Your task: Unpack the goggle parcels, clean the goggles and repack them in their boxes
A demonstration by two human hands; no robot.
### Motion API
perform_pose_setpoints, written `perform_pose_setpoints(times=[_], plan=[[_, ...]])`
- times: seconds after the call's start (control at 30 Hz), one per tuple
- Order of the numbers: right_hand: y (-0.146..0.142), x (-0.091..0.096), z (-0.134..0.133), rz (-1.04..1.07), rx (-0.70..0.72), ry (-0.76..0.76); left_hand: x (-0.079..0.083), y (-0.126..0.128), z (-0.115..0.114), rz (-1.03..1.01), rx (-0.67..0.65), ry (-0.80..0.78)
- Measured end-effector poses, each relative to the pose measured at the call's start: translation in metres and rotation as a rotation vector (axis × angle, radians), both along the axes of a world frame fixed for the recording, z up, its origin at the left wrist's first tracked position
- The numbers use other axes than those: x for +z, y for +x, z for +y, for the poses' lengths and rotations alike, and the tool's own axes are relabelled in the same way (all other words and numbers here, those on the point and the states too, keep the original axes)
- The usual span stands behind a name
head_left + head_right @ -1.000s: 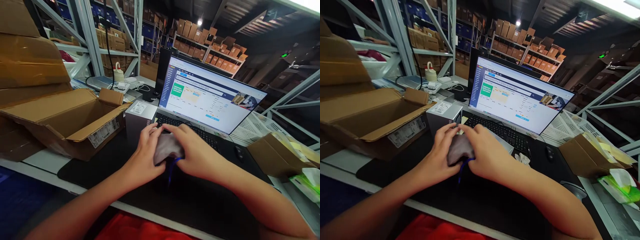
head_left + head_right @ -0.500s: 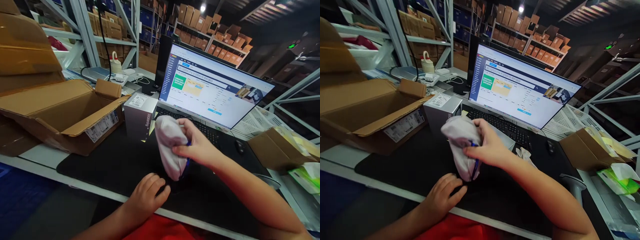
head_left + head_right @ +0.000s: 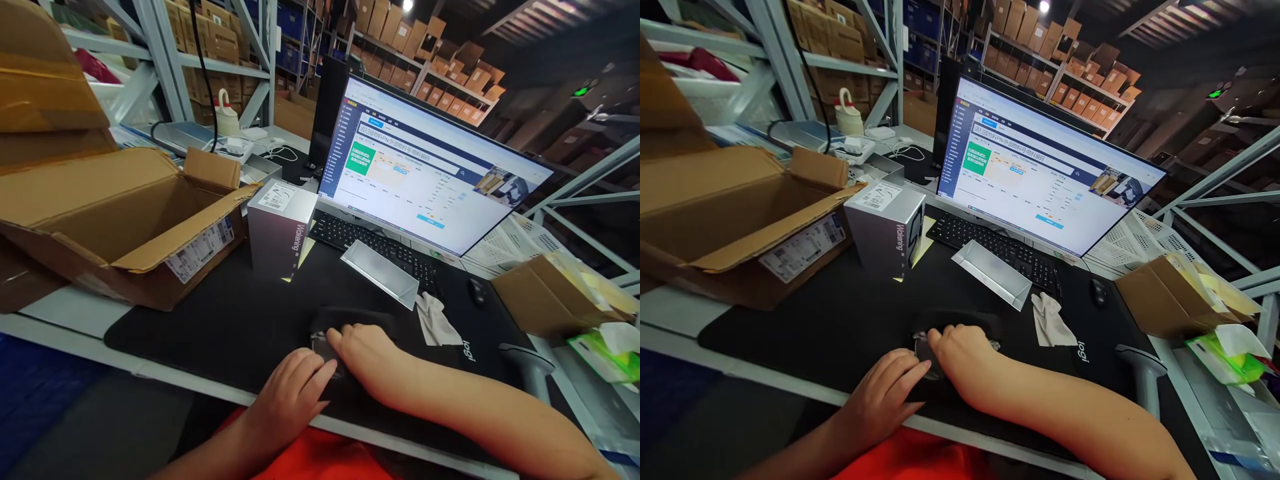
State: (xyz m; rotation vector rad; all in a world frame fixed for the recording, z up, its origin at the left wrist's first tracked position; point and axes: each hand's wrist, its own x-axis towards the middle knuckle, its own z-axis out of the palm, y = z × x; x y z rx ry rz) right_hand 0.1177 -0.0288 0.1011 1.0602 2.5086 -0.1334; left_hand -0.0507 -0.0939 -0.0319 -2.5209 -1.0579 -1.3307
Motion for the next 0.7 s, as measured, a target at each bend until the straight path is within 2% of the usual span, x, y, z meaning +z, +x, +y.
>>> perform_pose_setpoints(times=[0.1,0.17,0.2,0.3,0.4,0.43,0.5,0.6,0.7], plan=[[0.011,0.014,0.011,0.186,0.082,-0.277,0.004,-0.003,0.002,0.009,0.030,-0.218],[0.021,0.026,0.015,0.345,0.034,-0.418,0.007,-0.007,0.004,-0.027,0.061,-0.314],[0.026,0.030,0.014,0.417,-0.007,-0.438,0.008,-0.009,0.004,-0.037,0.080,-0.331],[0.034,0.031,0.001,0.554,-0.129,-0.317,0.010,-0.013,0.006,-0.028,0.097,-0.311],[0.033,0.017,-0.016,0.508,-0.137,-0.030,0.013,-0.011,0.007,-0.014,0.059,-0.287],[0.030,0.011,-0.020,0.458,-0.104,0.085,0.014,-0.010,0.008,-0.011,0.052,-0.285],[0.024,0.001,-0.024,0.371,0.051,0.264,0.014,-0.006,0.008,0.011,0.057,-0.288],[0.015,-0.006,-0.024,0.362,0.353,0.318,0.009,-0.004,0.010,0.057,0.081,-0.264],[0.009,-0.007,-0.022,0.374,0.479,0.371,0.004,-0.005,0.011,0.042,0.078,-0.211]])
